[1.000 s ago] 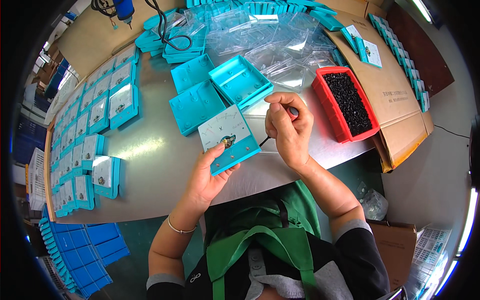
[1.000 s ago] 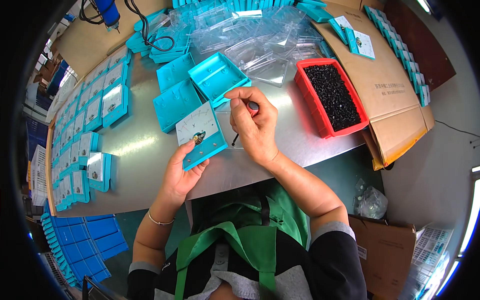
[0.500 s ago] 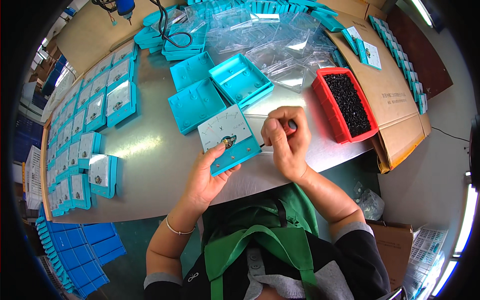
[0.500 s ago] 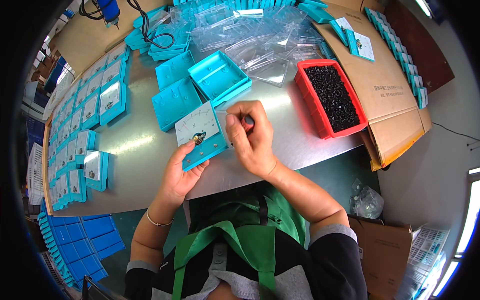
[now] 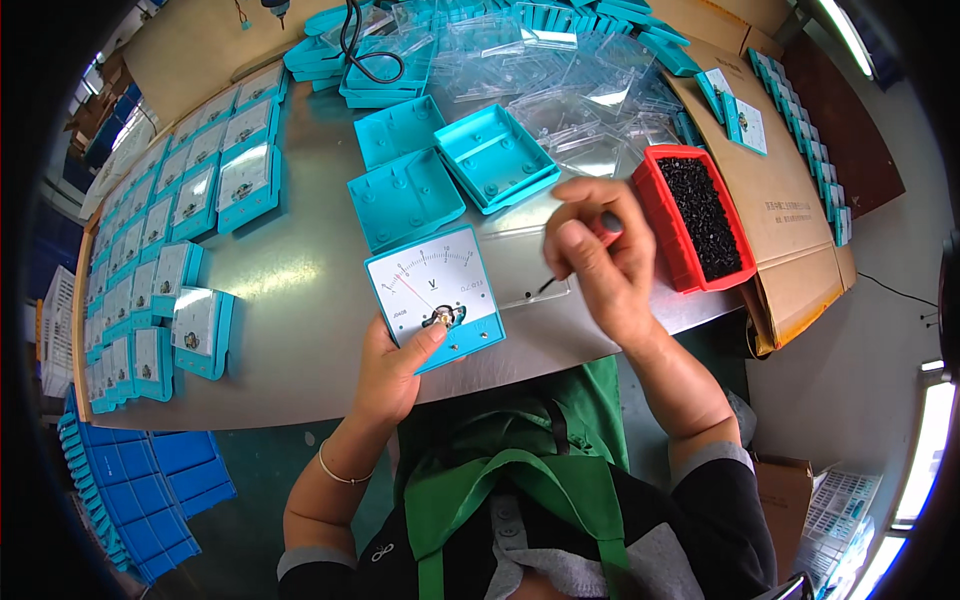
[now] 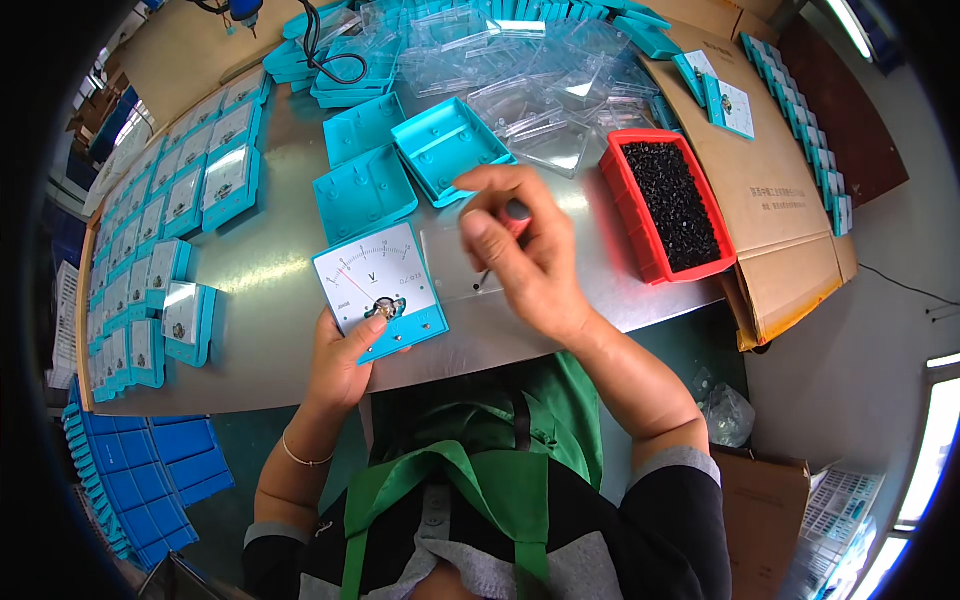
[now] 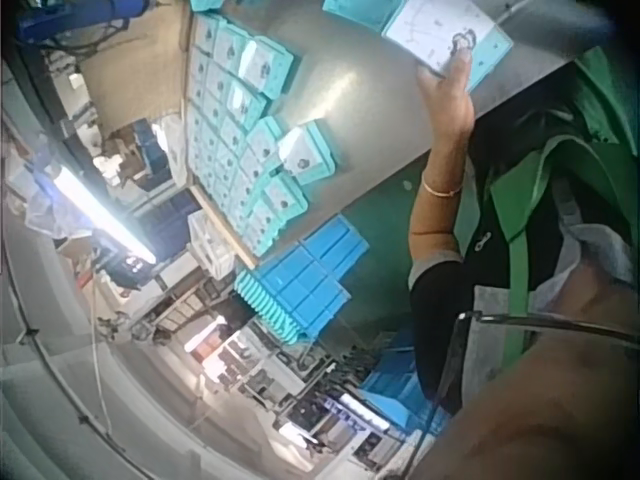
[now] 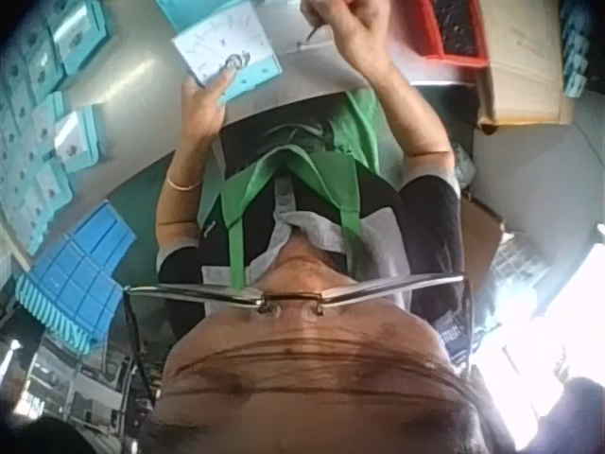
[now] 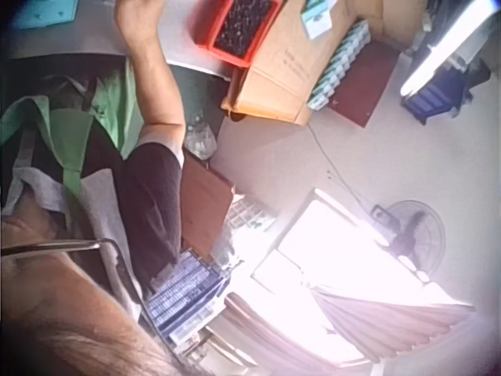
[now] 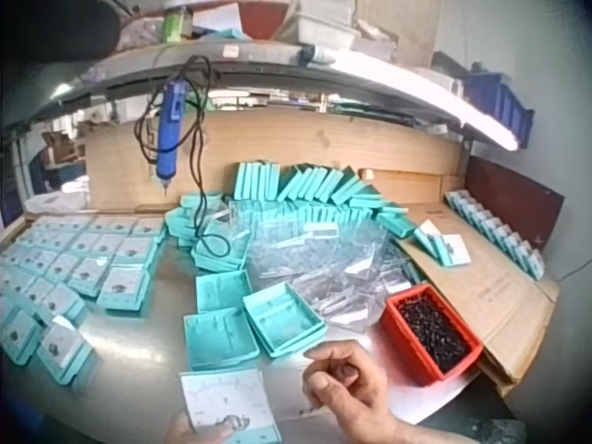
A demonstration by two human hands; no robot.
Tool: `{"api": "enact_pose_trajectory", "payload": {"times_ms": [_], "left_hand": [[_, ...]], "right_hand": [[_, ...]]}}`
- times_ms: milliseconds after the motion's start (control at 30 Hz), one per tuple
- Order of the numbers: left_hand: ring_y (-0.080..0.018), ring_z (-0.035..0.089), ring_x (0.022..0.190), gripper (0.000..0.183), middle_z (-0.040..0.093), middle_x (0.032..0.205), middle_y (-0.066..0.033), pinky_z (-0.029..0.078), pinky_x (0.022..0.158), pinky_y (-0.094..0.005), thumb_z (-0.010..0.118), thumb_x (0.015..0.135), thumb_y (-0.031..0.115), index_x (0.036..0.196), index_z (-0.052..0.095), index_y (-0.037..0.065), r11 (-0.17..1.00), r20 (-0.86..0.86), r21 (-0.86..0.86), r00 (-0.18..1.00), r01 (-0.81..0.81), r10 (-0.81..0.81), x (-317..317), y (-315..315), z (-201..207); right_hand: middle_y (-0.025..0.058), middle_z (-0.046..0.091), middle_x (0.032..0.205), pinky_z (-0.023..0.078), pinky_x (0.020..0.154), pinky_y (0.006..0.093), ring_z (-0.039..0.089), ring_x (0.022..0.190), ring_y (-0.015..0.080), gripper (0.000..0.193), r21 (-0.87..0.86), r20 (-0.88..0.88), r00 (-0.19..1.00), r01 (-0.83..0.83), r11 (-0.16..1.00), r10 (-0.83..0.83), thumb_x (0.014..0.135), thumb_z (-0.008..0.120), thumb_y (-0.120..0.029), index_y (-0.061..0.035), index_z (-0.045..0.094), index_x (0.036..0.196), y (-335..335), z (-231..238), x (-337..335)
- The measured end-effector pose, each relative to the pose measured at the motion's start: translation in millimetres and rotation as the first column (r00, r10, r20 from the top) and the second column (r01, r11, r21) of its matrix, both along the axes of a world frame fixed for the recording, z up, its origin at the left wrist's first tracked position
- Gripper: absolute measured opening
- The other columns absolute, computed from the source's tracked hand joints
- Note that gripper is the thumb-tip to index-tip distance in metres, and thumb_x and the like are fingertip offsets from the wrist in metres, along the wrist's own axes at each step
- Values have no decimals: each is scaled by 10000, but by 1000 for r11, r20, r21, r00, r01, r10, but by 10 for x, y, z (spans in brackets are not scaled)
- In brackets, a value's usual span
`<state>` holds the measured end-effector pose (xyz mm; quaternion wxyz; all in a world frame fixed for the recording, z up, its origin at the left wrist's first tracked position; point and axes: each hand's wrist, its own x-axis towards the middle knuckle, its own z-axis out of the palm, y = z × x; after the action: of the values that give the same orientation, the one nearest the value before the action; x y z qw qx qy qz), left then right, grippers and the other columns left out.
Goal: The person assembles small teal electrical devices by inserting a dial gauge into a plastic housing, securing it with a screwdriver, and adding a clear cover. They repeat this process for multiple units, stacking the finished products on the table and eventually moving them into a cardboard box.
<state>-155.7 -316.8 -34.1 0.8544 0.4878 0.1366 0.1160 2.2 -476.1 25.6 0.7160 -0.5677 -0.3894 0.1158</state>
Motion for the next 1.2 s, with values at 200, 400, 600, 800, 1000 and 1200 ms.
{"api": "enact_pose_trajectory", "payload": {"times_ms": [200,400,600,800,1000,1200], "left_hand": [[-226,622,937,443,599,1065,-133,554,717,-376,665,810,73,1192,462,-24,995,-29,-69,996,77,-79,-91,44,53],[-241,626,957,446,598,1107,-144,554,705,-397,651,841,115,1216,449,-20,988,-76,-144,995,59,-71,-58,31,41],[-309,643,944,434,589,1155,-187,577,689,-434,362,993,337,1286,418,22,793,-23,-590,979,150,-202,-37,-9,-41],[-324,642,957,482,569,1197,-194,584,699,-444,269,1006,398,1312,406,52,738,2,-651,973,176,-231,-17,-67,-96],[-290,616,1023,523,559,1211,-164,555,809,-457,307,990,433,1309,395,28,792,0,-567,962,226,-274,-35,-72,-36],[-224,582,1064,425,573,1173,-135,469,934,-400,598,891,158,1243,448,-26,957,-27,-154,967,248,-254,-68,-139,-12]], "right_hand": [[162,482,1250,529,767,368,659,817,287,553,-619,683,649,274,736,334,684,760,-161,-120,586,1207,-352,-230,309],[151,449,1214,525,731,324,601,876,220,595,-674,417,909,296,677,18,638,796,-177,-109,601,1196,-565,-267,246],[142,436,1157,522,701,291,565,829,187,588,-626,233,952,-8,780,197,611,846,-222,-118,651,1156,-357,95,-32],[169,446,1153,552,770,325,602,934,261,547,-594,293,920,-39,804,262,609,839,-200,-127,673,1124,-295,-94,-28],[157,431,1196,517,714,294,569,846,185,581,-660,189,930,-117,742,315,592,847,-199,-125,668,1139,-267,-98,-43],[143,390,1269,538,704,312,600,827,191,608,-722,444,793,40,690,418,629,833,-154,-179,624,1199,-248,51,-122]]}}
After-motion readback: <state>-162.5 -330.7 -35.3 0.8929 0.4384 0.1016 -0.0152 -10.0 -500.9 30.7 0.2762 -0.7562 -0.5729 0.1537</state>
